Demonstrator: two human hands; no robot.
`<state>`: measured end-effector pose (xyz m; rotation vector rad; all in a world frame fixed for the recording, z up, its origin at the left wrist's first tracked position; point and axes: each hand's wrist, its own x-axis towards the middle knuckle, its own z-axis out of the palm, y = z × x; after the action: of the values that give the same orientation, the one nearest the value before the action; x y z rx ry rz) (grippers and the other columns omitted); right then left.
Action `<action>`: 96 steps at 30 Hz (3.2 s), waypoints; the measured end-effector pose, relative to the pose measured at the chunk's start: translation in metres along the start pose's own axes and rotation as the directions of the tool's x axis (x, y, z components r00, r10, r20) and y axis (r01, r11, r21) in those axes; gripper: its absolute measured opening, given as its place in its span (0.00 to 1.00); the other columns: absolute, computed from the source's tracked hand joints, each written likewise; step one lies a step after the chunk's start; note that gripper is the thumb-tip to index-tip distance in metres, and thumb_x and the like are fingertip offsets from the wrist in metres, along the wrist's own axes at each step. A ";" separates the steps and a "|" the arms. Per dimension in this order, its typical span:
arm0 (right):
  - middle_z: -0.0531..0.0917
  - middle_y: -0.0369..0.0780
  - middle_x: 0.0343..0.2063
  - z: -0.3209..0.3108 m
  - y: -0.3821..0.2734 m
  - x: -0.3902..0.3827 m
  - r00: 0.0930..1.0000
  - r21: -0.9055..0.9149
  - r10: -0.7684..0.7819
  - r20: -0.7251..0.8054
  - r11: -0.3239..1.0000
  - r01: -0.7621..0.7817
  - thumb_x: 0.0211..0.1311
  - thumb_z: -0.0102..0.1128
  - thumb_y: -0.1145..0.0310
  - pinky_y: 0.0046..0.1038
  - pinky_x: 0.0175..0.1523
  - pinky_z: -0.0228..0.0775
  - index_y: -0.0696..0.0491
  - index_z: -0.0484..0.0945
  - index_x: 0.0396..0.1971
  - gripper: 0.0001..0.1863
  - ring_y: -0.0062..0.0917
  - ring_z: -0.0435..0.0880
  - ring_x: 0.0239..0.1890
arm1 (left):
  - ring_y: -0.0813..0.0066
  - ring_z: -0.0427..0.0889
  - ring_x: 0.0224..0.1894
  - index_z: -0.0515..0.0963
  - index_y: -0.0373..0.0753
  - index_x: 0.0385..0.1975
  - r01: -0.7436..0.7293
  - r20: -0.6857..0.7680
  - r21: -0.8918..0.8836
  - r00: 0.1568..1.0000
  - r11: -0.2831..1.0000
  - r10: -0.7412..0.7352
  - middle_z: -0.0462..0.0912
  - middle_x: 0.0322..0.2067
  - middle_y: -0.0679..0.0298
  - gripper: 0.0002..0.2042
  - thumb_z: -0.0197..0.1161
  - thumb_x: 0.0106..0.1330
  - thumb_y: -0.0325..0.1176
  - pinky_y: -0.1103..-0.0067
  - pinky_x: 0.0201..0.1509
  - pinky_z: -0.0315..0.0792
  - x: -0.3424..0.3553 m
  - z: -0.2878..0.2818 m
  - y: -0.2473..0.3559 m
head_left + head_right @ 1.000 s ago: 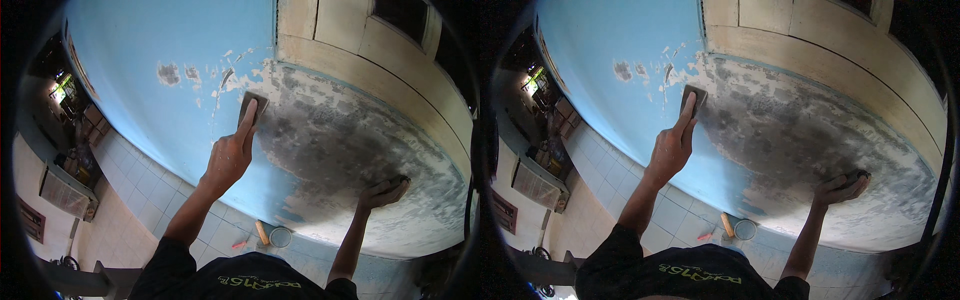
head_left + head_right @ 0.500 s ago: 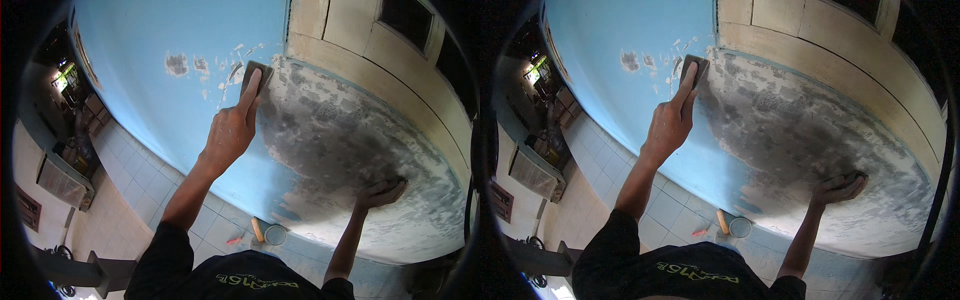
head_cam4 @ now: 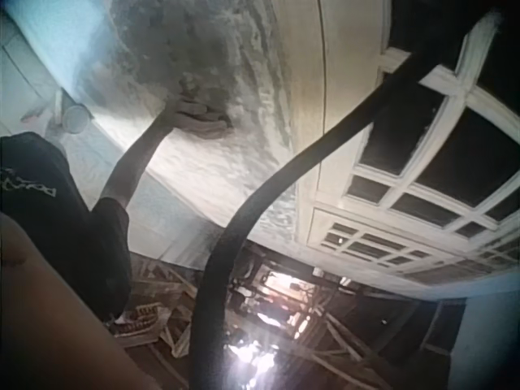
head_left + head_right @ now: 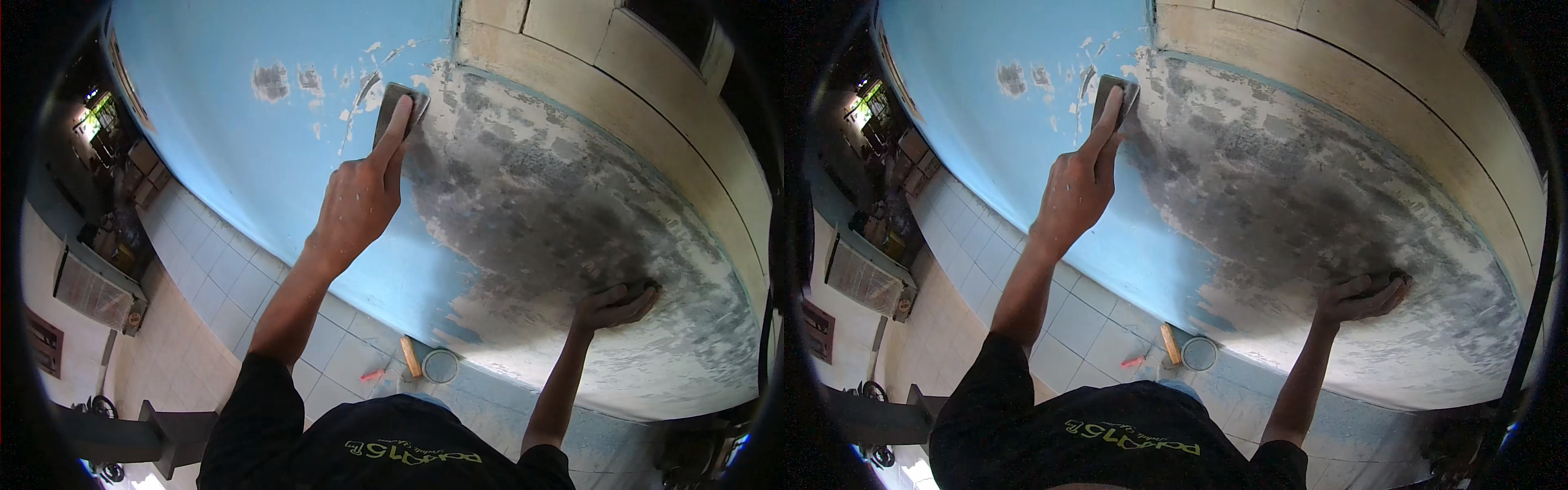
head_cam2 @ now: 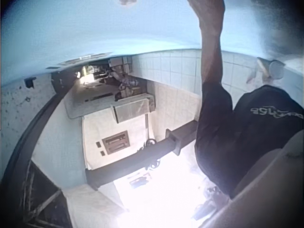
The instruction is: The person scrapes paint off a wall using a putty knife, rubs the wall surface by hand, and scrapes the wall using scrapers.
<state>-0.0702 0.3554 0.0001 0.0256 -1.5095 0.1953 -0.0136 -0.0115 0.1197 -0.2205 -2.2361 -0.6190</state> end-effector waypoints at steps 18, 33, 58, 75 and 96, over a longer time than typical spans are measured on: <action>0.60 0.51 0.59 -0.004 0.001 -0.001 0.999 0.021 0.031 -0.015 0.999 -0.031 0.69 0.39 0.65 0.47 0.64 0.53 0.60 0.56 0.59 0.23 0.44 0.58 0.63 | 0.49 0.77 0.19 0.54 0.43 0.65 0.084 0.107 -0.053 0.991 0.995 -0.078 0.78 0.21 0.45 0.26 0.50 0.67 0.27 0.65 0.20 0.70 -0.051 0.033 -0.017; 0.58 0.53 0.59 -0.003 -0.001 -0.008 0.998 0.051 0.058 0.010 0.997 -0.058 0.69 0.39 0.61 0.45 0.63 0.55 0.60 0.54 0.60 0.25 0.45 0.58 0.63 | 0.44 0.79 0.28 0.54 0.45 0.65 0.163 0.095 -0.140 0.984 0.977 -0.151 0.80 0.29 0.44 0.28 0.54 0.65 0.29 0.64 0.27 0.73 -0.101 0.075 -0.042; 0.57 0.54 0.58 -0.001 -0.009 -0.016 0.990 -0.061 0.134 0.039 0.989 -0.131 0.70 0.34 0.61 0.42 0.58 0.63 0.65 0.49 0.61 0.27 0.44 0.62 0.59 | 0.69 0.83 0.25 0.64 0.43 0.61 0.296 0.066 -0.259 0.955 0.920 -0.289 0.83 0.30 0.50 0.23 0.55 0.65 0.27 0.77 0.29 0.77 -0.065 0.060 -0.015; 0.57 0.54 0.58 0.000 -0.010 -0.020 0.994 0.013 0.093 0.060 0.995 -0.094 0.71 0.29 0.59 0.42 0.59 0.62 0.64 0.49 0.61 0.27 0.43 0.60 0.61 | 0.85 0.64 0.09 0.60 0.32 0.57 0.482 0.211 -0.835 0.726 0.265 -0.655 0.68 0.10 0.69 0.22 0.51 0.70 0.38 0.86 0.10 0.58 -0.091 0.081 -0.016; 0.64 0.53 0.53 0.002 -0.007 -0.022 0.996 -0.027 0.093 0.012 0.995 -0.093 0.71 0.33 0.63 0.37 0.55 0.65 0.64 0.53 0.59 0.24 0.40 0.68 0.55 | 0.86 0.64 0.09 0.73 0.37 0.12 0.811 0.426 -0.380 0.580 0.445 -0.694 0.65 0.06 0.71 0.31 0.51 0.61 0.63 0.87 0.12 0.58 -0.040 0.029 -0.048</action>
<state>-0.0723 0.3457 -0.0205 -0.0648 -1.5278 0.2505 -0.0223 -0.0373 0.0565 0.5413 -2.2224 -1.8241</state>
